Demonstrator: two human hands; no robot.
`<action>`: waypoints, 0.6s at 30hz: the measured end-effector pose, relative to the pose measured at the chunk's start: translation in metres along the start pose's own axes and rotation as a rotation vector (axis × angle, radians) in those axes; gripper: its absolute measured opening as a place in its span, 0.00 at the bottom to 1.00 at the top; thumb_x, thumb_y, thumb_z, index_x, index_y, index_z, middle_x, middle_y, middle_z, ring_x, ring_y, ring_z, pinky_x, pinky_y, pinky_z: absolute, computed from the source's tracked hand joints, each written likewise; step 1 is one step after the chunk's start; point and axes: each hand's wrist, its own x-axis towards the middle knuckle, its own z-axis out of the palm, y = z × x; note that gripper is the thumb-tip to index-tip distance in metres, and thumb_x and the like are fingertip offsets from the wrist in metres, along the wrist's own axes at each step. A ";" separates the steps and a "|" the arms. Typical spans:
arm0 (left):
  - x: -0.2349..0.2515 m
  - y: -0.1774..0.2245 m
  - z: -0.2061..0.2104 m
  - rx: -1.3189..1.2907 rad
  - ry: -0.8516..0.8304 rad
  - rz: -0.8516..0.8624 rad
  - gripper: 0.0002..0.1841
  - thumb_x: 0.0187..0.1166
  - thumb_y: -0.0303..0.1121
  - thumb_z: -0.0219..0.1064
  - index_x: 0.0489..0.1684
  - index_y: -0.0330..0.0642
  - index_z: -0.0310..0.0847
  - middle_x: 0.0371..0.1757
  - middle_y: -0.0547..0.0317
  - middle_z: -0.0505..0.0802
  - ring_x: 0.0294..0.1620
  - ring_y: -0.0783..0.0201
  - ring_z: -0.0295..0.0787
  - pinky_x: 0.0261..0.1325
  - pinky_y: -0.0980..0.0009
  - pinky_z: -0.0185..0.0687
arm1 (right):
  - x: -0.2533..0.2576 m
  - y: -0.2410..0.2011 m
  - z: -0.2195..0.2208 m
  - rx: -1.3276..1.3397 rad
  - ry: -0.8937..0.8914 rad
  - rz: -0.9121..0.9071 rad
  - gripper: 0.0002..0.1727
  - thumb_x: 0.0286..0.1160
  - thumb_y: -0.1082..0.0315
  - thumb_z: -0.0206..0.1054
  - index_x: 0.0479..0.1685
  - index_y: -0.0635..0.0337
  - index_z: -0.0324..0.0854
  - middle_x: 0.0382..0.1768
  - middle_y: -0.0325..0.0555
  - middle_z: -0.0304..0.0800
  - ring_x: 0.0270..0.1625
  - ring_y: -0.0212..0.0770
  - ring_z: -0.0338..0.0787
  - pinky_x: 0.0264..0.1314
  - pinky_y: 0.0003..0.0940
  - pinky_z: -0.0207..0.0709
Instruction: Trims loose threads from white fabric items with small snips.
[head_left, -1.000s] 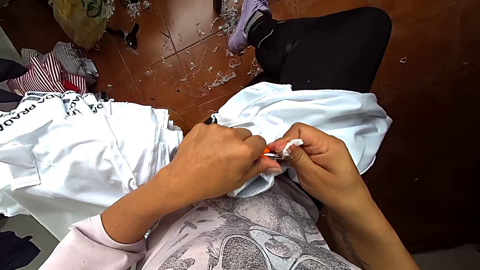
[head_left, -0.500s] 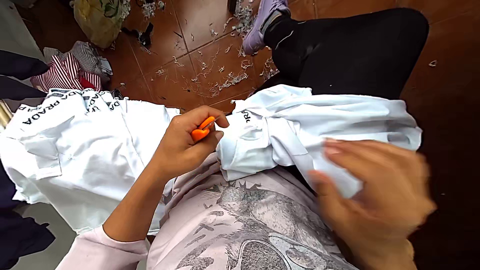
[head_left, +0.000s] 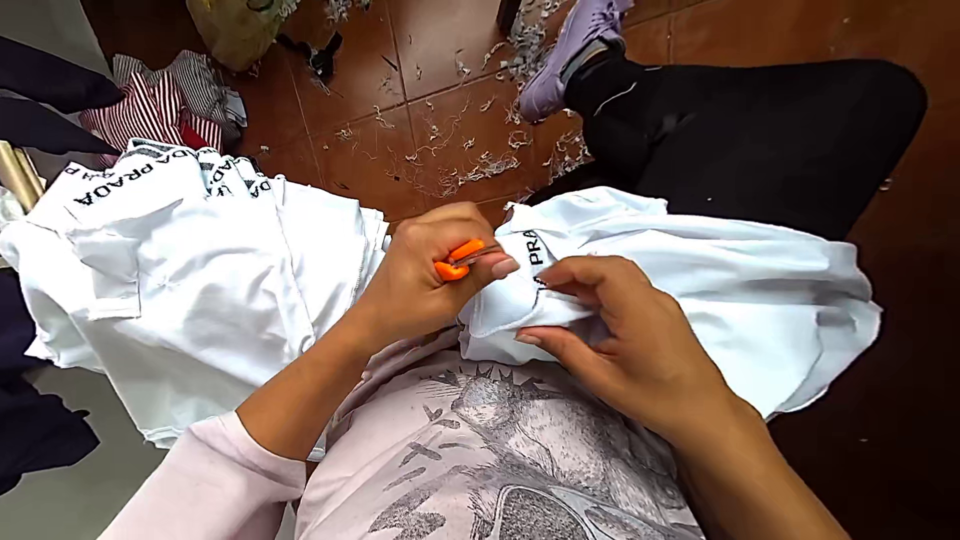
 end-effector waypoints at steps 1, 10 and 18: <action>0.007 0.001 0.000 -0.003 -0.021 0.007 0.10 0.80 0.26 0.67 0.29 0.28 0.86 0.34 0.55 0.88 0.40 0.76 0.82 0.45 0.81 0.78 | -0.003 -0.001 -0.001 0.065 0.021 -0.006 0.19 0.81 0.57 0.66 0.61 0.60 0.74 0.47 0.38 0.88 0.51 0.30 0.86 0.66 0.33 0.77; 0.027 0.032 -0.002 0.337 -0.125 -0.004 0.19 0.83 0.41 0.64 0.54 0.29 0.79 0.41 0.55 0.85 0.39 0.71 0.79 0.40 0.75 0.76 | -0.009 -0.010 -0.016 0.414 0.110 0.154 0.20 0.75 0.69 0.72 0.67 0.56 0.85 0.68 0.35 0.87 0.67 0.30 0.87 0.68 0.23 0.84; 0.001 0.037 0.006 0.493 -0.295 -0.083 0.20 0.87 0.47 0.59 0.39 0.40 0.88 0.27 0.62 0.86 0.30 0.67 0.84 0.31 0.69 0.77 | -0.006 -0.010 -0.014 0.330 0.093 0.088 0.27 0.75 0.72 0.71 0.76 0.61 0.79 0.75 0.42 0.83 0.77 0.37 0.82 0.80 0.30 0.78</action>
